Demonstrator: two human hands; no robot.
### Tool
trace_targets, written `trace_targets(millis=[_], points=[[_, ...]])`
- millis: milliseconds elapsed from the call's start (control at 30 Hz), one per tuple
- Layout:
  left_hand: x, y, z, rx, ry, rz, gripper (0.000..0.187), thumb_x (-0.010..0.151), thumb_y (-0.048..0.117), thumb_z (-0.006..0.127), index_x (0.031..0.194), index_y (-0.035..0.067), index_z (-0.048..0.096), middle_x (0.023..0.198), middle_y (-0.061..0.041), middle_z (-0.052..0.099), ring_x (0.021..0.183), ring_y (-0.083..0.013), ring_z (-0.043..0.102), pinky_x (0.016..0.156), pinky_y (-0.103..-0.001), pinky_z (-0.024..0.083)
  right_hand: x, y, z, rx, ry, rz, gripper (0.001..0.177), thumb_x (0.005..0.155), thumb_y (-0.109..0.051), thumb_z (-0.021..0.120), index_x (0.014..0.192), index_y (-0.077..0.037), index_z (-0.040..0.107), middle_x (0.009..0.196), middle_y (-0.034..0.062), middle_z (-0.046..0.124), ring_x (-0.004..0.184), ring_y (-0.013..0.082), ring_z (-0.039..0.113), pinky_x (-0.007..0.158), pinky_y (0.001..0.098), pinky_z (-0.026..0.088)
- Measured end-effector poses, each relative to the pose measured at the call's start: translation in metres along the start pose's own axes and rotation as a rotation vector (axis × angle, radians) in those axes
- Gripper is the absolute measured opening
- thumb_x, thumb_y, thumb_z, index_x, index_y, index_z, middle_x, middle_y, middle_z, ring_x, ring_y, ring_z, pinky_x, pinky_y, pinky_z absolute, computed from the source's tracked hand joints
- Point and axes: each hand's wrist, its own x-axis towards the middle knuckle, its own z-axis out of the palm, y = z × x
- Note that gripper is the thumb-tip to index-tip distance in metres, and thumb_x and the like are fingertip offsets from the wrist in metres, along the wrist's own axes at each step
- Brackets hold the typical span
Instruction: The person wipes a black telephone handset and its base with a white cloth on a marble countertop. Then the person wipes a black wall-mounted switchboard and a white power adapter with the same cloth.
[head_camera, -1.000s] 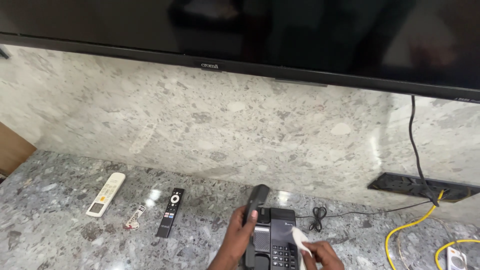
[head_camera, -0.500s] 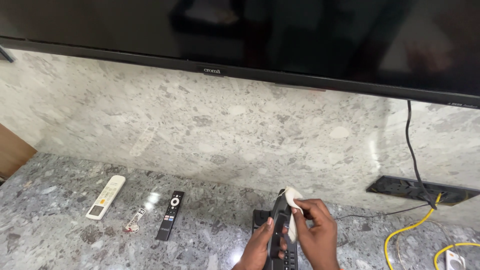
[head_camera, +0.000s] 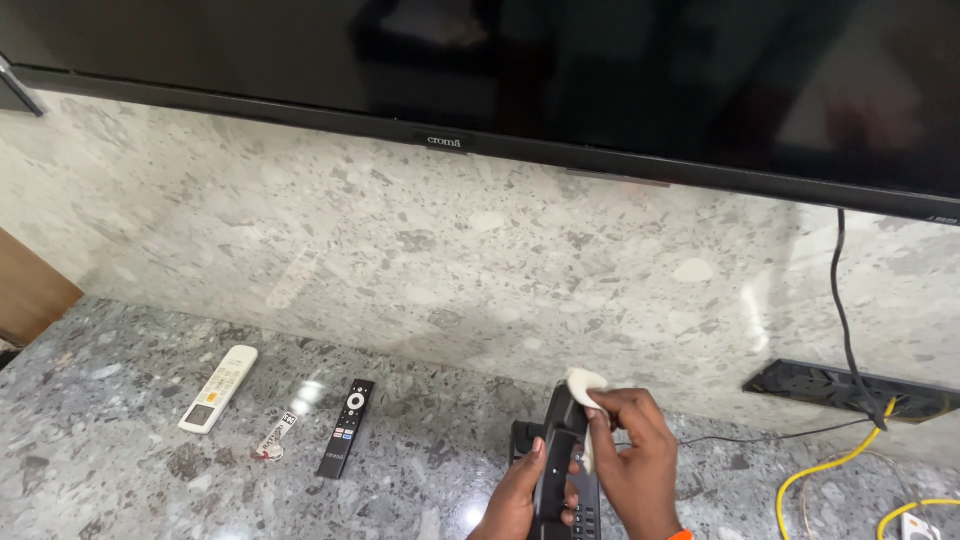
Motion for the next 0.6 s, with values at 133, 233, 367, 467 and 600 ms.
trace_targets(millis=[133, 233, 367, 467, 600], points=[[0.014, -0.015, -0.021, -0.029, -0.023, 0.036, 0.059, 0.101, 0.058, 0.053, 0.123, 0.004, 0.064, 0.087, -0.010, 0.066, 0.068, -0.0180, 0.066, 0.059, -0.031, 0.057, -0.009, -0.004, 0.005, 0.020, -0.071, -0.114, 0.021, 0.082, 0.003, 0.072, 0.101, -0.004, 0.076, 0.094, 0.0079, 0.070, 0.083, 0.0172, 0.071, 0.072, 0.0278, 0.055], [0.015, -0.011, -0.018, -0.078, 0.002, 0.037, 0.054, 0.099, 0.055, 0.054, 0.126, 0.009, 0.064, 0.088, -0.009, 0.067, 0.068, -0.0179, 0.066, 0.058, -0.031, 0.056, -0.019, 0.009, 0.009, 0.050, -0.119, -0.124, 0.024, 0.079, 0.003, 0.072, 0.101, -0.005, 0.077, 0.093, 0.0082, 0.069, 0.083, 0.0177, 0.072, 0.072, 0.0284, 0.056], [0.010, -0.006, -0.019, -0.068, -0.056, 0.010, 0.060, 0.100, 0.056, 0.053, 0.127, 0.004, 0.061, 0.099, -0.007, 0.069, 0.073, -0.0175, 0.067, 0.060, -0.031, 0.056, -0.017, 0.012, 0.006, 0.018, -0.047, -0.102, 0.022, 0.081, 0.003, 0.071, 0.101, -0.005, 0.076, 0.093, 0.0081, 0.070, 0.084, 0.0186, 0.072, 0.074, 0.0293, 0.056], [-0.004, 0.006, -0.001, -0.041, -0.035, -0.026, 0.061, 0.100, 0.056, 0.054, 0.133, 0.006, 0.064, 0.101, -0.007, 0.068, 0.071, -0.0157, 0.066, 0.060, -0.030, 0.056, -0.001, 0.006, 0.002, -0.025, 0.003, -0.040, 0.019, 0.084, 0.003, 0.071, 0.101, -0.004, 0.075, 0.094, 0.0088, 0.071, 0.083, 0.0187, 0.072, 0.073, 0.0288, 0.055], [0.006, -0.008, -0.009, -0.079, -0.038, -0.001, 0.060, 0.101, 0.055, 0.053, 0.132, 0.005, 0.063, 0.100, -0.009, 0.066, 0.071, -0.0173, 0.067, 0.059, -0.031, 0.056, -0.005, 0.008, 0.001, -0.002, -0.033, -0.091, 0.019, 0.084, 0.003, 0.070, 0.102, -0.003, 0.075, 0.096, 0.0086, 0.070, 0.084, 0.0190, 0.071, 0.073, 0.0288, 0.055]])
